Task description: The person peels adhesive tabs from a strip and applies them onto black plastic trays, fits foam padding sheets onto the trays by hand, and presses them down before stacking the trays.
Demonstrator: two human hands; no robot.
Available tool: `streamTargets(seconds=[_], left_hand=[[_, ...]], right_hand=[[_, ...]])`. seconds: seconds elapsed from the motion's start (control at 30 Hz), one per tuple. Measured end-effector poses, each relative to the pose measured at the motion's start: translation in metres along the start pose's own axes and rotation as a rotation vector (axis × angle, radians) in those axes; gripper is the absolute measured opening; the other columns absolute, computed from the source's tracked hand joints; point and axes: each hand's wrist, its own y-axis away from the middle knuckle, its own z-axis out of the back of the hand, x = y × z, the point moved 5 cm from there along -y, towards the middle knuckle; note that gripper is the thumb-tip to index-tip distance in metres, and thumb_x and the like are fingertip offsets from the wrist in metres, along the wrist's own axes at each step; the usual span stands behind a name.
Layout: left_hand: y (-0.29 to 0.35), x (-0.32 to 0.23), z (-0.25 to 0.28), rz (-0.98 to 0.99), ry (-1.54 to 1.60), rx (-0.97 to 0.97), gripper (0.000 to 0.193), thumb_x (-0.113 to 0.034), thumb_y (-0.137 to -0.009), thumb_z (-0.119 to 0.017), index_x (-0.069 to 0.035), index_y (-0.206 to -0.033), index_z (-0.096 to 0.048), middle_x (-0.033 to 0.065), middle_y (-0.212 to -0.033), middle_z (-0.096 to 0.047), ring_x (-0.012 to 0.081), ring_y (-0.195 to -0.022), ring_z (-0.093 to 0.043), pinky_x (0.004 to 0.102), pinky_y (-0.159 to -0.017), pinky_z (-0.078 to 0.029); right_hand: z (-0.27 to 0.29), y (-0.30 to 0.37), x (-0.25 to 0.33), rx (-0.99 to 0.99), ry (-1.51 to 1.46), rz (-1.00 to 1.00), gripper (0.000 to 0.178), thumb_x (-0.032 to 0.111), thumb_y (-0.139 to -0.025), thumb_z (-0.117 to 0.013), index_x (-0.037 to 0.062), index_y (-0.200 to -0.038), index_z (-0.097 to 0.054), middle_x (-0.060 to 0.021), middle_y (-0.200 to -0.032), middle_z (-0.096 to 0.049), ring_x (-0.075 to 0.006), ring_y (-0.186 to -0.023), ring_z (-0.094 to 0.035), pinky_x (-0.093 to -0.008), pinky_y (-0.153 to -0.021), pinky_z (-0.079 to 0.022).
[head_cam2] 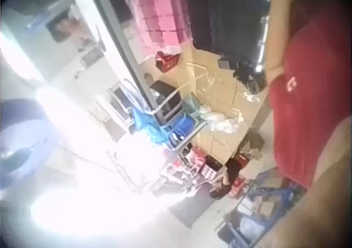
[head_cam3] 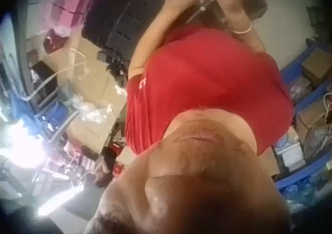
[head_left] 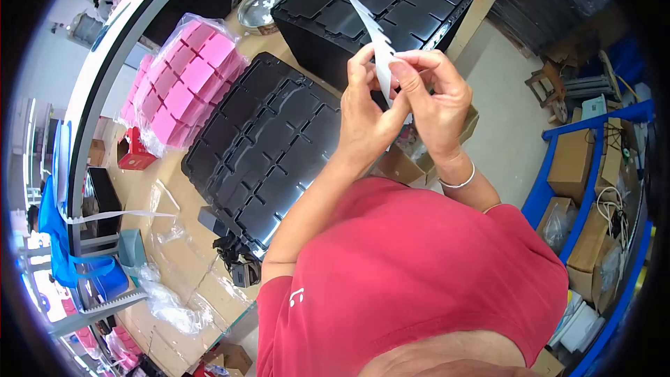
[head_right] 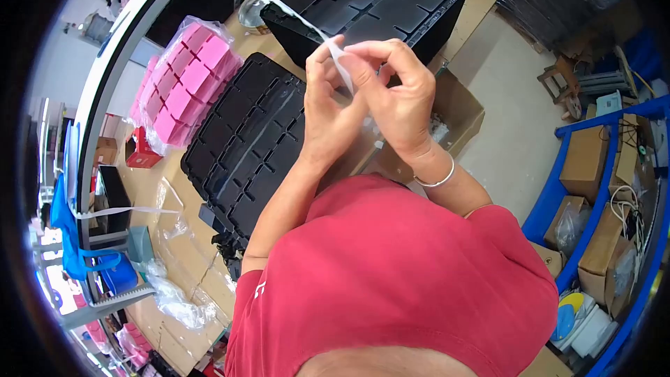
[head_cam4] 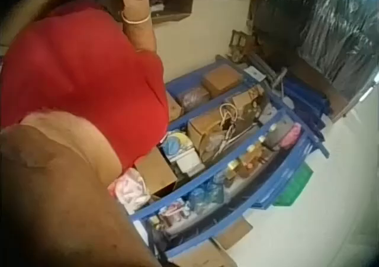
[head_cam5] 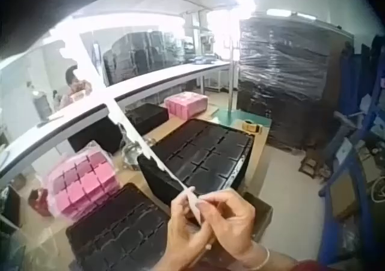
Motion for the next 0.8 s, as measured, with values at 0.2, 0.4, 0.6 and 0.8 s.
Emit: streamTargets(seconds=[0.2,0.4,0.6,0.8], left_hand=[[0.004,-0.006,0.012,0.148,0.299,-0.048,0.015,-0.008,-0.087,-0.069,0.000,-0.098,-0.062,0.0036,-0.085,-0.067,0.0083,-0.076,-0.061,0.0239,-0.069,-0.049],[0.006,-0.013,0.013,0.033,0.031,-0.162,0.011,-0.009,-0.085,-0.072,0.000,-0.086,-0.067,0.0045,-0.076,-0.069,0.0081,-0.070,-0.064,0.0238,-0.064,-0.050],[0.010,-0.016,0.011,-0.069,-0.017,-0.218,0.007,-0.005,-0.081,-0.071,0.000,-0.081,-0.065,0.0052,-0.073,-0.068,0.0097,-0.068,-0.066,0.0233,-0.063,-0.050],[0.016,-0.014,0.004,-0.100,0.079,-0.221,0.016,-0.011,-0.081,-0.076,0.000,-0.081,-0.065,0.0070,-0.072,-0.068,0.0096,-0.066,-0.065,0.0238,-0.061,-0.050]], right_hand=[[0.000,-0.013,-0.022,0.179,-0.598,-0.421,0.014,0.010,-0.086,-0.072,-0.0008,-0.093,-0.067,-0.0012,-0.079,-0.066,-0.0039,-0.067,-0.058,-0.0177,-0.060,-0.047],[0.015,-0.008,0.013,0.009,0.186,0.342,0.017,0.004,-0.078,-0.076,0.0032,-0.093,-0.067,-0.0030,-0.083,-0.066,-0.0129,-0.070,-0.060,-0.0256,-0.062,-0.049],[0.021,0.013,0.021,0.012,0.218,0.666,0.021,0.001,-0.075,-0.075,0.0061,-0.093,-0.066,-0.0058,-0.087,-0.064,-0.0217,-0.077,-0.061,-0.0321,-0.068,-0.050],[0.014,0.002,0.009,-0.062,0.050,0.465,0.018,-0.002,-0.078,-0.075,0.0039,-0.091,-0.063,-0.0072,-0.090,-0.064,-0.0164,-0.076,-0.058,-0.0234,-0.059,-0.047]])
